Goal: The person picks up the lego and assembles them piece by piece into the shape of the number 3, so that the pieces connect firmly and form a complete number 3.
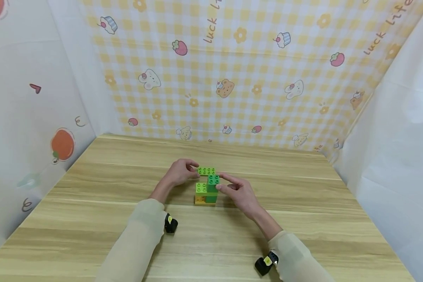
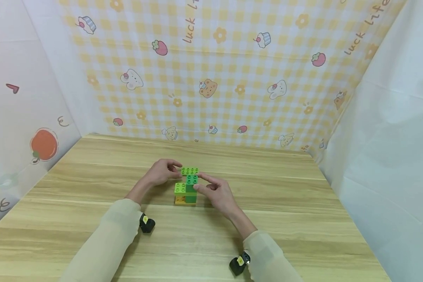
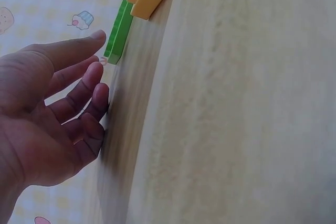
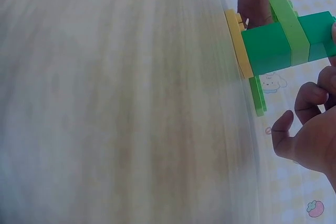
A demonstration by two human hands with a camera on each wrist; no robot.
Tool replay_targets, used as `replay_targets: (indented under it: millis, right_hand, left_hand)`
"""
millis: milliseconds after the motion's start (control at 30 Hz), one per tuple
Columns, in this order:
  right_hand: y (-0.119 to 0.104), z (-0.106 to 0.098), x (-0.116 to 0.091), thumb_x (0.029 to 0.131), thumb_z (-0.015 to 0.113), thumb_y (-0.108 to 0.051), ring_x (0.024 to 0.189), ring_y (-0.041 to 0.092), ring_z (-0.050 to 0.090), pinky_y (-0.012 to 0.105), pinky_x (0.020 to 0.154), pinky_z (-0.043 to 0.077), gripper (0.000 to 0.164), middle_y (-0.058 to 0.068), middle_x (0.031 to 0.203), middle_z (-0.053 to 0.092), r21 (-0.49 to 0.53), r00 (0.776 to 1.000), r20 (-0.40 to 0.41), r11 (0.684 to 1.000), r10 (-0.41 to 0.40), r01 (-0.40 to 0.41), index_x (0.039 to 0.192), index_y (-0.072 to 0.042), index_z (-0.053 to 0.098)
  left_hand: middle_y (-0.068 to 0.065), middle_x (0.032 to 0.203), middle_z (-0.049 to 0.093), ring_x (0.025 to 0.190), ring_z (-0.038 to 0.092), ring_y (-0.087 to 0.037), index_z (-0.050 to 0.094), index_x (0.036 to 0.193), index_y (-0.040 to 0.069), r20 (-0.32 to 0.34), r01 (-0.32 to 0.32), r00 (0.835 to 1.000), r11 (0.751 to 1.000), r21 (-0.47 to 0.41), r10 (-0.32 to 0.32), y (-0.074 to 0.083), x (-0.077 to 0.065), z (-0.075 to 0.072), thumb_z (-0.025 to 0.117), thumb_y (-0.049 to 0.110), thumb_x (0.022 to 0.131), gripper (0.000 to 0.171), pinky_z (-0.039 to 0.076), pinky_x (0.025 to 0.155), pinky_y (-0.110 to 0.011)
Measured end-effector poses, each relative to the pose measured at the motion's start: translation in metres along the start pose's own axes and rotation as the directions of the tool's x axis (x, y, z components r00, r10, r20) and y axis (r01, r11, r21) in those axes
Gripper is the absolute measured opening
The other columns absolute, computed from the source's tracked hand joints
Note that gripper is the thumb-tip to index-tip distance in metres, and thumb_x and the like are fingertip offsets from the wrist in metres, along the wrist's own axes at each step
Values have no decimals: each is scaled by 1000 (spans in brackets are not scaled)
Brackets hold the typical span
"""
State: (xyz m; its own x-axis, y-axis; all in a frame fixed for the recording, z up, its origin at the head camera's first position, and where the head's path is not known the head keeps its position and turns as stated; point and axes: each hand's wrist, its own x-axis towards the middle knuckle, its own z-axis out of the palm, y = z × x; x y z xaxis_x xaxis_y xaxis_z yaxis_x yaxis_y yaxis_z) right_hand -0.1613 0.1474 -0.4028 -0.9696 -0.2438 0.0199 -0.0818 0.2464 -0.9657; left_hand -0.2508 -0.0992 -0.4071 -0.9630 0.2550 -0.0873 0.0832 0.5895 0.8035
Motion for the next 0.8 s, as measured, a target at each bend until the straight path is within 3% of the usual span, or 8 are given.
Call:
replay_targets:
  millis: [500, 800]
  right_hand:
    - [2, -1, 1, 101, 73, -26, 53, 8, 35, 24, 51, 29, 49, 18, 93, 78, 0, 1000, 4, 1000, -2, 2, 148, -13, 63]
    - [2, 0, 0, 101, 73, -27, 50, 7, 32, 24, 49, 28, 51, 5, 73, 70, 7, 1000, 5, 1000, -12, 12, 148, -11, 62]
  left_hand:
    - [-9, 107, 70, 93, 61, -20, 69, 138, 8, 28, 20, 999, 996, 83, -22, 3, 6, 1, 86, 21, 89, 54, 48, 80, -31]
    - [-9, 120, 72, 104, 63, -24, 71, 136, 15, -3, 66, 998, 979, 190, -67, 5, 10, 6, 85, 30, 89, 51, 47, 97, -47]
